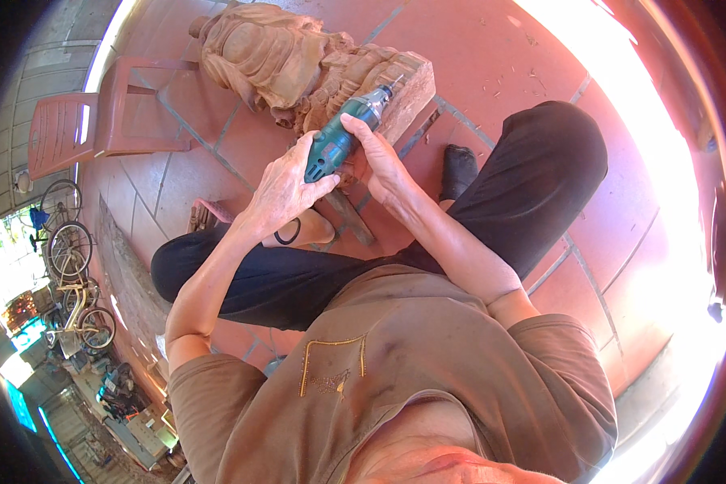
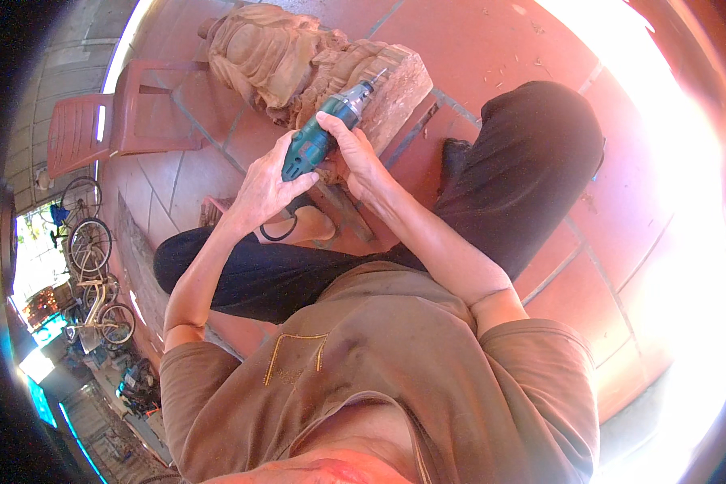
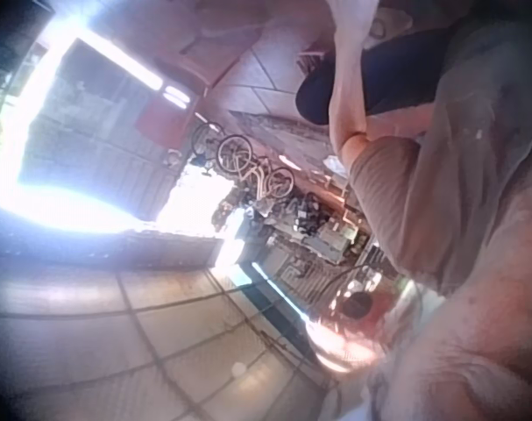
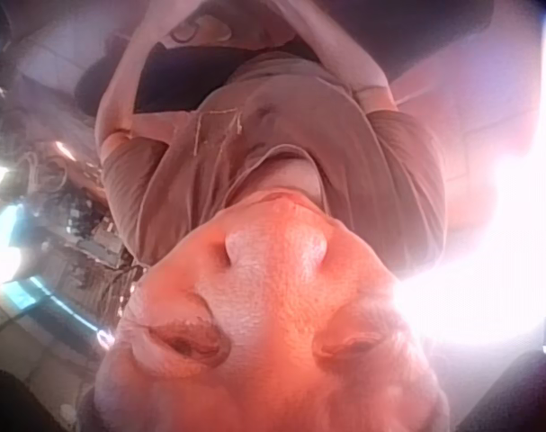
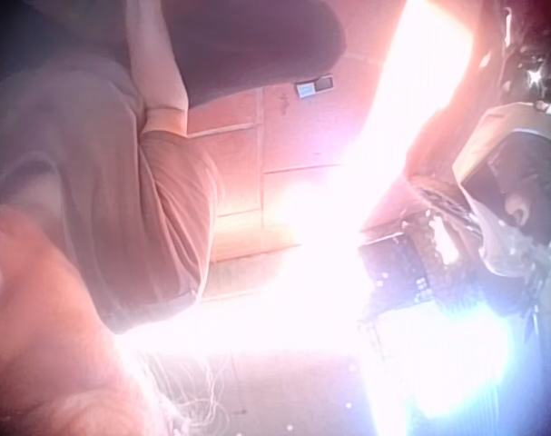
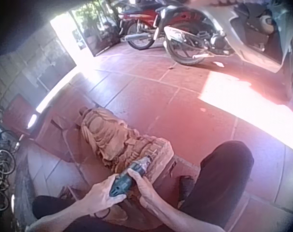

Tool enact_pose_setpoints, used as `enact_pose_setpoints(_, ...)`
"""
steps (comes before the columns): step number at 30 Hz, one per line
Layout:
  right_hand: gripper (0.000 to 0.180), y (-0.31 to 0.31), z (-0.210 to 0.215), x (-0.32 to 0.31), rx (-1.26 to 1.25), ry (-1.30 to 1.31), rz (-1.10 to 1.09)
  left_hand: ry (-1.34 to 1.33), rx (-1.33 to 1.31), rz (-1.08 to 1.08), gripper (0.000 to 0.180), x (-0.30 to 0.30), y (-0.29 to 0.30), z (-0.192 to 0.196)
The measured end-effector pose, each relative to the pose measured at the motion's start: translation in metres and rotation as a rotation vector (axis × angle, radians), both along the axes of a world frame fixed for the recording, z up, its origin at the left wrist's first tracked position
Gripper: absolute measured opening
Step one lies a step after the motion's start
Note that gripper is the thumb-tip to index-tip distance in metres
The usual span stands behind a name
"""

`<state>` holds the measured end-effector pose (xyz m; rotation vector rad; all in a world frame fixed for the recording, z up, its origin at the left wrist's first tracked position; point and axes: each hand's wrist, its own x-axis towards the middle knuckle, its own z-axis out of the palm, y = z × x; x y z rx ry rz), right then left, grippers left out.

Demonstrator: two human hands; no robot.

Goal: The person uses a handheld rotary tool to carve details into a wooden sculpture of a seated figure. They hold the tool with both hands and work on the base and lower sections of the sculpture, then briefly inspect the carved area.

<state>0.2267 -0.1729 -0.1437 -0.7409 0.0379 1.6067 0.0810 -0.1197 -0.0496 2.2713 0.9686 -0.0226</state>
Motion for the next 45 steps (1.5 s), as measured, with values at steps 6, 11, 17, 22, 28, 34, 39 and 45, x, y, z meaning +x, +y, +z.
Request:
enact_pose_setpoints(6, 0.047, -0.002, 0.000, 0.000, -0.013, -0.006, 0.000, 0.007, 0.008, -0.017, 0.067, 0.001, 0.000, 0.000)
enact_pose_setpoints(11, 0.048, 0.001, -0.001, 0.002, -0.014, -0.013, -0.003, 0.002, -0.012, -0.021, 0.067, 0.001, 0.005, -0.002)
enact_pose_setpoints(17, 0.052, -0.001, 0.000, 0.001, -0.012, 0.013, -0.017, 0.003, -0.001, -0.027, 0.066, -0.001, 0.005, -0.005)
enact_pose_setpoints(22, 0.051, 0.000, -0.006, -0.001, -0.018, 0.012, -0.016, 0.005, -0.017, -0.022, 0.066, -0.001, 0.005, -0.004)
enact_pose_setpoints(28, 0.050, -0.003, -0.003, -0.001, -0.018, 0.027, -0.030, -0.026, 0.035, -0.048, 0.065, -0.002, 0.004, -0.008)
enact_pose_setpoints(34, 0.051, -0.002, 0.003, -0.001, -0.023, -0.031, -0.045, -0.068, 0.029, -0.023, 0.065, -0.003, 0.003, -0.006)
enact_pose_setpoints(39, 0.052, -0.002, 0.003, -0.002, -0.015, -0.010, -0.037, -0.051, 0.016, -0.022, 0.065, -0.003, 0.004, -0.005)
enact_pose_setpoints(45, 0.052, 0.000, 0.001, -0.004, -0.029, 0.009, -0.055, -0.040, 0.005, -0.024, 0.066, -0.005, 0.007, -0.008)
